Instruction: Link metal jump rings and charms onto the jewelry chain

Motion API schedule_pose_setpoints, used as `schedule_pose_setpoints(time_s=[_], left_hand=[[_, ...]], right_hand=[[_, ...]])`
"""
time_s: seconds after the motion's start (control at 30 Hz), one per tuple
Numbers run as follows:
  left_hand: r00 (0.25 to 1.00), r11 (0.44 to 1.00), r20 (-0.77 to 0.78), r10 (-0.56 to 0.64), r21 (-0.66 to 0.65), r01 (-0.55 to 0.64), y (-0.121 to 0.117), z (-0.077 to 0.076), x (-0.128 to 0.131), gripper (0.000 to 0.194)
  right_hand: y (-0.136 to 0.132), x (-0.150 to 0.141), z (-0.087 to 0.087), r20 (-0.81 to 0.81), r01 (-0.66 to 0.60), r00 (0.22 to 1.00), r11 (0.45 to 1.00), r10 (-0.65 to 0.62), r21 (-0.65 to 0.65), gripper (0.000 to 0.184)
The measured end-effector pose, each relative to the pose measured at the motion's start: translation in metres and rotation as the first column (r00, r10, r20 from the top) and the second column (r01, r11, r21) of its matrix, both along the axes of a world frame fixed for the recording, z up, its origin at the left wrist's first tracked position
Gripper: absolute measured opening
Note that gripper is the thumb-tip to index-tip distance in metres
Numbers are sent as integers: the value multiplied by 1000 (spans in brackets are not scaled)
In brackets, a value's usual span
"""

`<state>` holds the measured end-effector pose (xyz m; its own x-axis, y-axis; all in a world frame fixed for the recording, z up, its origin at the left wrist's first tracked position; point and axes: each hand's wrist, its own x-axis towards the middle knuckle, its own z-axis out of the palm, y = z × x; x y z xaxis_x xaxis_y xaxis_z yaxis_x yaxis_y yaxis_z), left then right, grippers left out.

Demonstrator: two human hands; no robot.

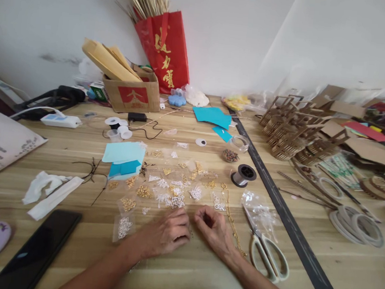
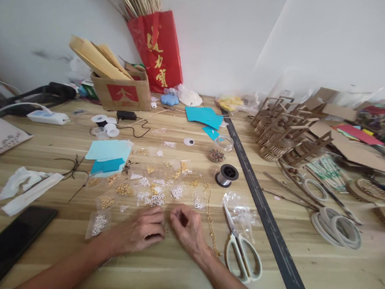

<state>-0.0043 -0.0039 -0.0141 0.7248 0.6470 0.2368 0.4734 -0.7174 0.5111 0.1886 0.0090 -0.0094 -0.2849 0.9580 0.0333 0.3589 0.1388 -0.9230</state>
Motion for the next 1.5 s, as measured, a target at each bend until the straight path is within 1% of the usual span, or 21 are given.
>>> schedule_pose_setpoints(time_s=[0.1,0.17,0.23,0.3,0.33,0.4,0.5,0.57,0.6,0.67,0.77,0.93,1.03,1.2,1.3,1.5], left_hand=[[999,1000,35,6,-19,-5,0,0,1,17],[995,999,91,27,-43,-23,2,1,2,16],[980,992,177,86,-102,-69,5,2,2,14],[941,969,277,196,-205,-141,8,3,1,12],[911,945,318,261,-275,-175,10,3,1,11],[838,872,374,397,-439,-217,13,3,-1,11],[735,721,389,555,-666,-192,16,4,-2,14],[692,638,377,615,-753,-157,17,7,-2,18],[682,611,368,632,-779,-145,18,9,-2,19],[671,575,357,650,-808,-127,18,13,-1,19],[665,560,352,659,-820,-121,18,16,0,21],[668,578,367,647,-808,-116,18,12,0,21],[665,578,376,645,-810,-102,18,10,0,21],[649,542,371,664,-837,-77,17,9,1,18],[650,538,378,660,-841,-57,16,9,1,14],[669,552,398,628,-834,-22,17,3,0,15]], right_hand=[[0,0,1,-6,4,1000,1000,-4,-9,20],[0,0,3,-14,-1,1000,1000,0,-19,20],[0,0,5,-35,-5,999,999,4,-33,21],[1,0,7,-68,-2,998,999,-2,-52,22],[1,0,7,-85,-1,996,998,-5,-64,22],[1,0,7,-118,-2,993,996,-8,-85,23],[0,-1,6,-150,-7,989,995,-8,-99,23],[-2,-1,3,-162,-9,987,996,-6,-92,24],[-2,-1,2,-166,-11,986,996,-3,-85,24],[-4,-2,-1,-171,-11,985,998,0,-59,23],[-6,-3,-3,-163,-5,987,1000,4,-9,23],[-7,-6,-2,-162,17,987,997,-5,69,23],[-8,-6,-2,-151,16,988,992,4,128,20],[-10,-7,1,-119,-2,992,974,30,226,16],[-10,-6,0,-110,-15,993,966,44,257,16],[-9,-4,-4,-77,-58,993,951,85,303,15]])
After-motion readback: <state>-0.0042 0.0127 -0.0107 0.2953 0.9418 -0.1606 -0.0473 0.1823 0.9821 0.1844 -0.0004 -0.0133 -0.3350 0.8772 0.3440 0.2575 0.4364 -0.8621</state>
